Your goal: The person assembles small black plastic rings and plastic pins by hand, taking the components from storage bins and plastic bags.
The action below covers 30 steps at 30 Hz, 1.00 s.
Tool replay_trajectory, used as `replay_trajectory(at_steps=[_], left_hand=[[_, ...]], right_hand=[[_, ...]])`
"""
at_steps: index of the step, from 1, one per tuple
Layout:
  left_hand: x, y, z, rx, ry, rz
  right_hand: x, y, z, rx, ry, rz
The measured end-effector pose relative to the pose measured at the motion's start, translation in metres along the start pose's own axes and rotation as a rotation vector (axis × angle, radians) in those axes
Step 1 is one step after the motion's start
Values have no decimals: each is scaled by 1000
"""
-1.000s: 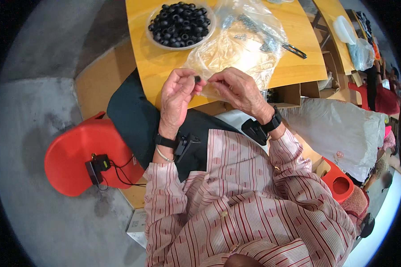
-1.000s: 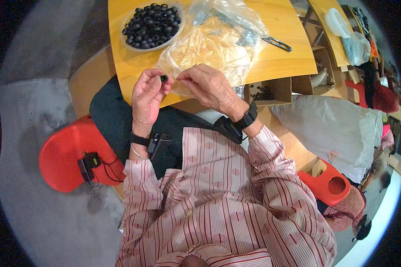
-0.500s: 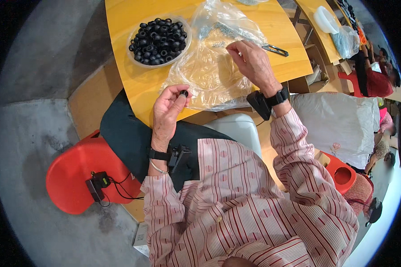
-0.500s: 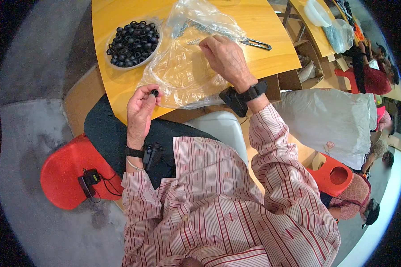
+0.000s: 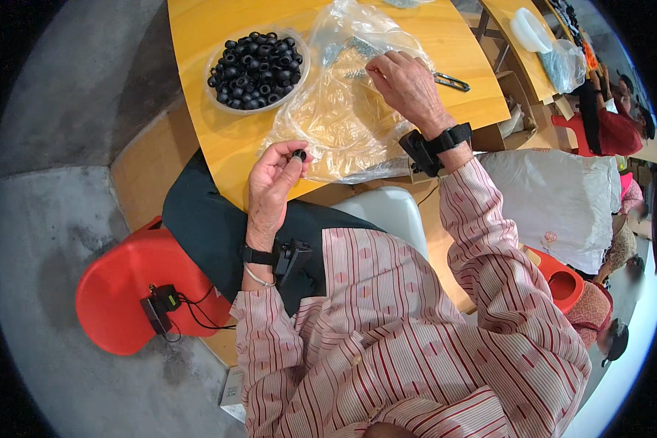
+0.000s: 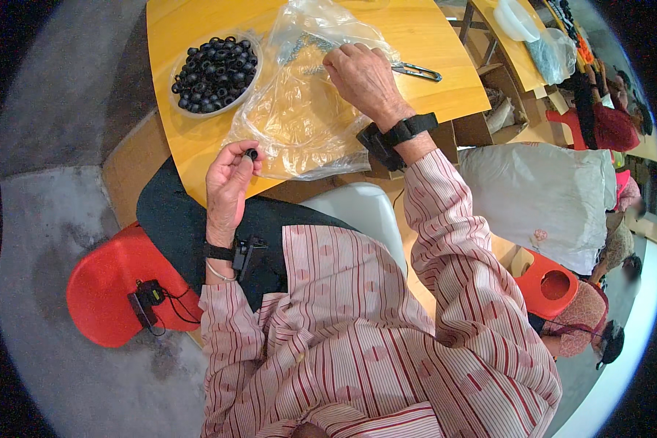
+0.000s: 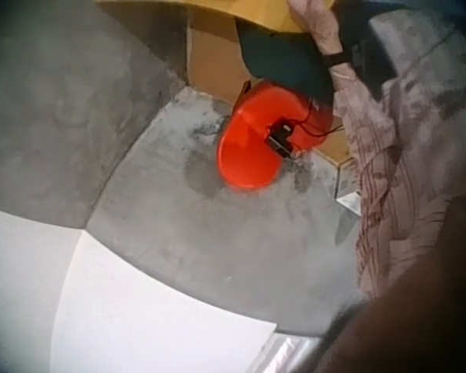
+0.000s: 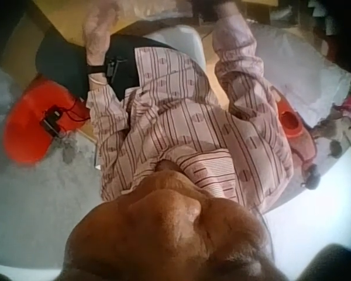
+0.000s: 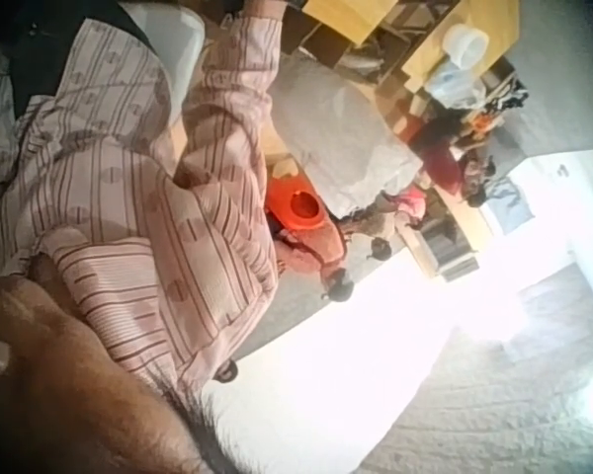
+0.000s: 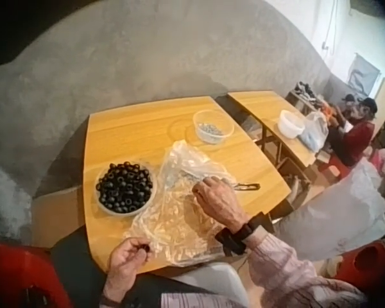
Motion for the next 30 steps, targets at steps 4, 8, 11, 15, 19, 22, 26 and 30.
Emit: replay_trajectory(at_steps=[4, 8, 11, 15, 19, 22, 26, 30], left_hand=[[1, -1, -2, 1, -6, -4], [1, -3, -4, -2, -4, -11], [0, -3, -4, 0, -7, -11], [0, -4, -4, 2, -15, -12], [-1, -5, -5, 1, -19, -8], [-2, -6, -3, -7, -25, -12], [-3, -8, -3, -16, -32, -14], [-5, -13, -7, -11, -37, -6]], right_hand=[[5, 6, 4, 7, -26, -44], [8, 11, 8, 37, -40, -60], [10, 12, 10, 78, -51, -64], [14, 11, 14, 97, -66, -89], [19, 14, 14, 94, -98, -73], [24, 14, 10, 73, -104, -98], [23, 11, 9, 92, -102, -96], [25, 10, -2, 17, 95, -46]])
Point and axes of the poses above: each hand's wrist, its own y-axis towards the middle knuckle, its own z-axis out of the palm, x = y × z, the point moved 7 cm from there along y, towards the middle knuckle, and after that the axes turned 1 degree about -y, right-handed, at the moved point
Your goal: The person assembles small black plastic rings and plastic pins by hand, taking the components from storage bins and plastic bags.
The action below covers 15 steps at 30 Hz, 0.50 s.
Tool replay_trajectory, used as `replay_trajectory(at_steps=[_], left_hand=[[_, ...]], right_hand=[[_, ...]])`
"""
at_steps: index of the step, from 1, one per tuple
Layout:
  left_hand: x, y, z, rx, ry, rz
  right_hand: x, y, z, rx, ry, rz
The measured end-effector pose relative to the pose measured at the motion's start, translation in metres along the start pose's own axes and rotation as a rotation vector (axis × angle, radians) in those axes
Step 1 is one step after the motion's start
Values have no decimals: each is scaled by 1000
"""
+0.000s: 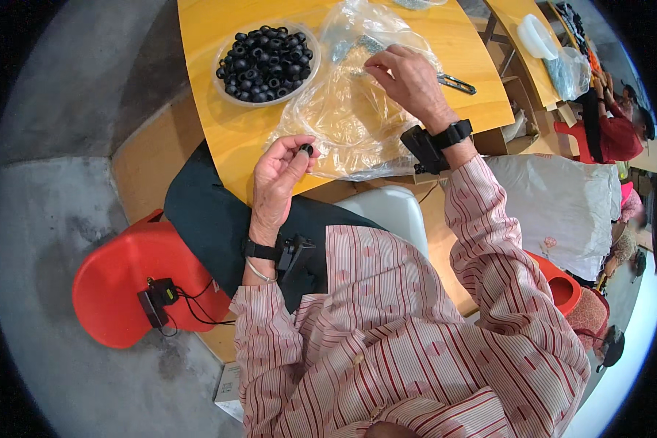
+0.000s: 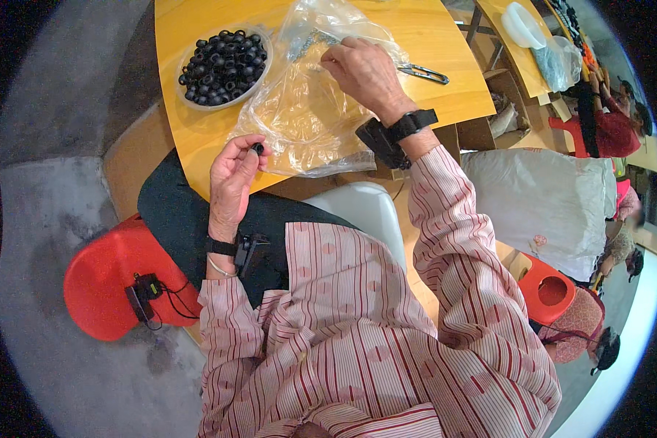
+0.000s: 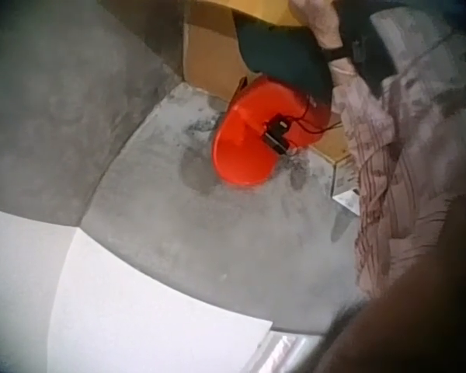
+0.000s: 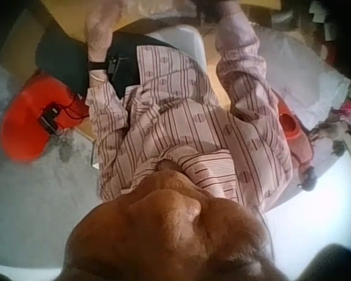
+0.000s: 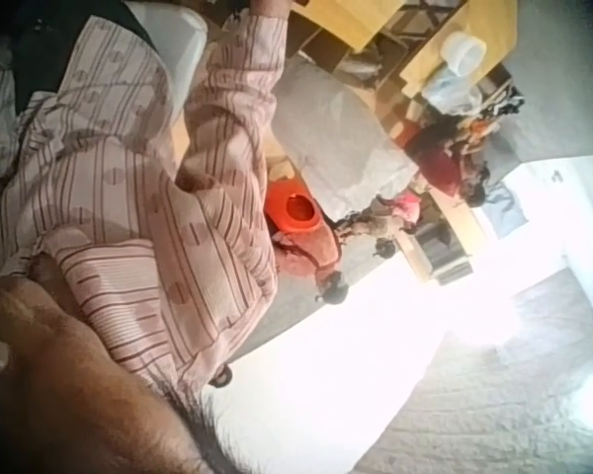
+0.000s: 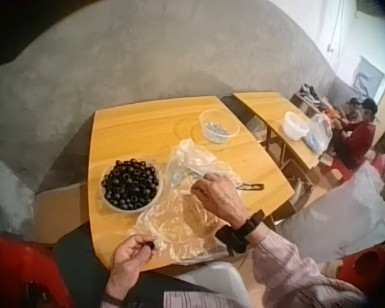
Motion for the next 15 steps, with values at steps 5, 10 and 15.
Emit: replay_trajectory(at_steps=[5, 10, 15], left_hand=[[2, -10, -27, 0, -18, 8], [6, -23, -48, -3, -18, -3], [12, -23, -56, -2, -5, 22]], right_hand=[[28, -6, 12, 53, 307, 125], [89, -17, 18, 197, 492, 112], [127, -25, 28, 300, 577, -51]])
Point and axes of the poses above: each hand's wrist, its own y-axis towards the middle knuckle, its own z-axis out of the palm, x = y × z, the point moved 7 cm from there along y, towards the middle knuckle, and after that the axes turned 1 degree about -y, right-handed, at the moved point
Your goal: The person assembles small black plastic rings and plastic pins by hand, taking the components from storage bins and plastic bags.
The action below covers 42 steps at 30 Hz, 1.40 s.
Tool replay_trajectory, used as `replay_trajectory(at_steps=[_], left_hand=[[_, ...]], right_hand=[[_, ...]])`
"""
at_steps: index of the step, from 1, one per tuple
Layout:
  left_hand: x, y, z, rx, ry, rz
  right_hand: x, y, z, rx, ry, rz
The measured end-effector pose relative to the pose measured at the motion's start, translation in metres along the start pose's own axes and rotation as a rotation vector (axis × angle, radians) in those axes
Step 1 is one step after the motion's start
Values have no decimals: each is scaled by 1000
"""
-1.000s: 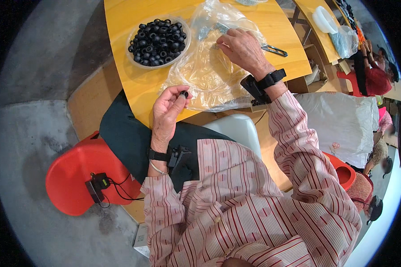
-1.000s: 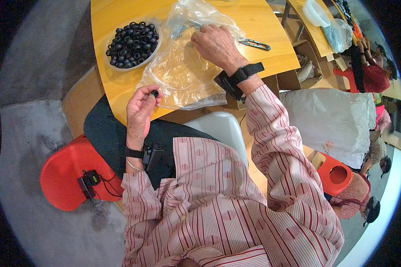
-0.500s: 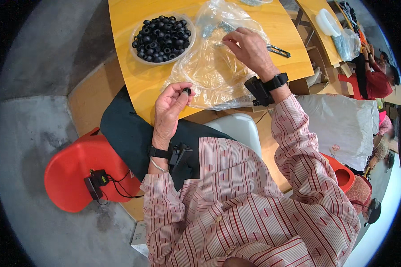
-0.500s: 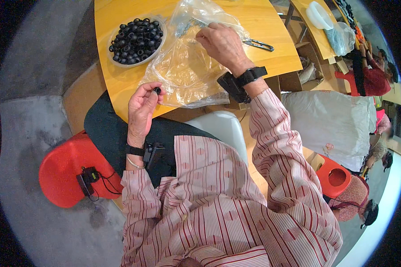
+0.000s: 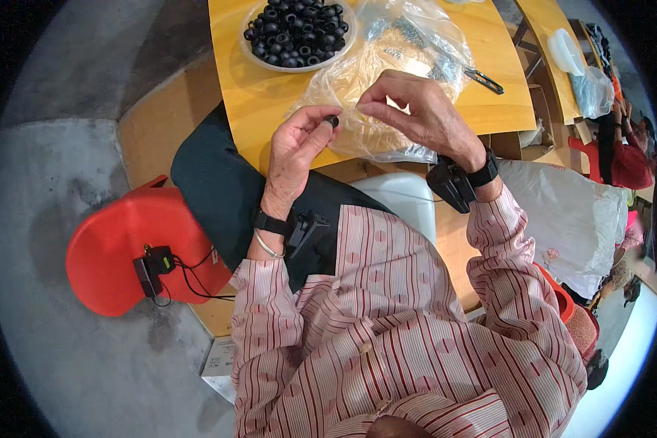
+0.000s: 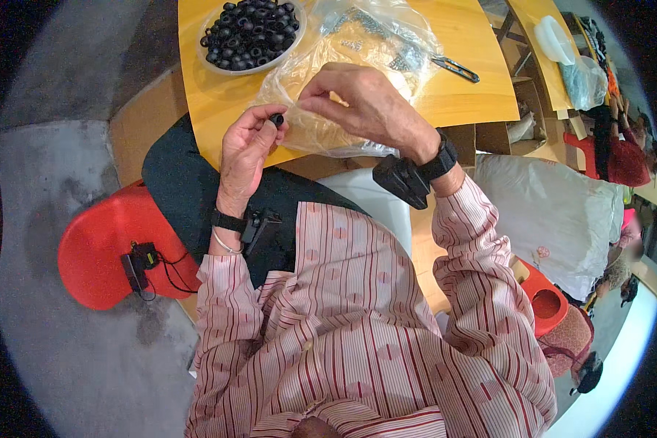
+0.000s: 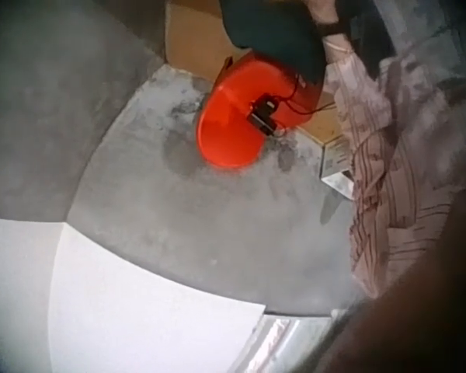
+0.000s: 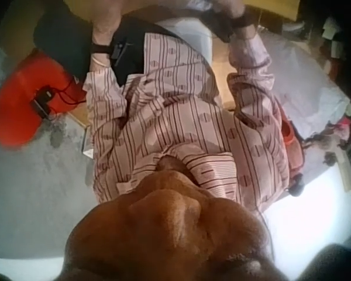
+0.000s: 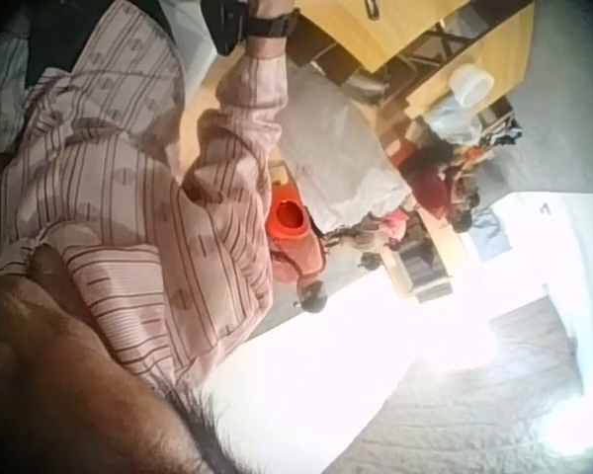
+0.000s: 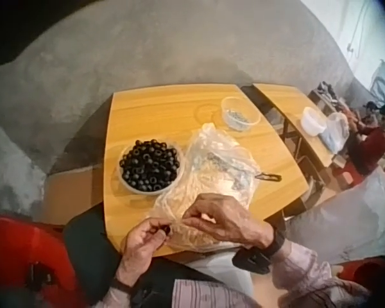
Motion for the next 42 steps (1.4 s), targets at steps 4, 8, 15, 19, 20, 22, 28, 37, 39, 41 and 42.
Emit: replay_trajectory(at_steps=[4, 8, 15, 19, 20, 22, 28, 37, 39, 41, 42], left_hand=[[2, -2, -9, 6, -5, 2], [4, -4, -10, -1, 6, 2], [7, -5, -7, 27, 66, 9], [5, -8, -7, 22, 58, 29], [5, -9, -8, 20, 58, 29], [6, -10, -10, 18, 25, -1], [-4, -17, -16, 49, -134, 4], [-20, -20, -19, 37, -130, 25], [-25, -20, -19, 25, -127, 25], [-32, -21, -15, 16, -134, 15], [-36, -20, -13, 19, -131, 21]], right_hand=[[15, 3, 16, 45, -24, -103], [16, 1, 23, 75, -99, -116], [16, 0, 25, 43, -141, -142], [22, 1, 27, 18, -174, -165], [24, 2, 28, 11, -187, -173], [27, 4, 30, -6, -171, -167], [34, 8, 31, -62, -143, -118], [58, 8, 32, -94, -164, -216], [66, 11, 31, -55, -193, -203], [69, 12, 29, -51, -189, -206], [70, 13, 27, -43, -182, -204]])
Point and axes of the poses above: each hand's wrist, its own y-axis towards the middle knuckle, its own z-axis out of the palm, x = y × z, the point moved 7 cm from there along y, towards the middle knuckle, and after that the axes turned 1 degree about -y, right-handed, at the moved point
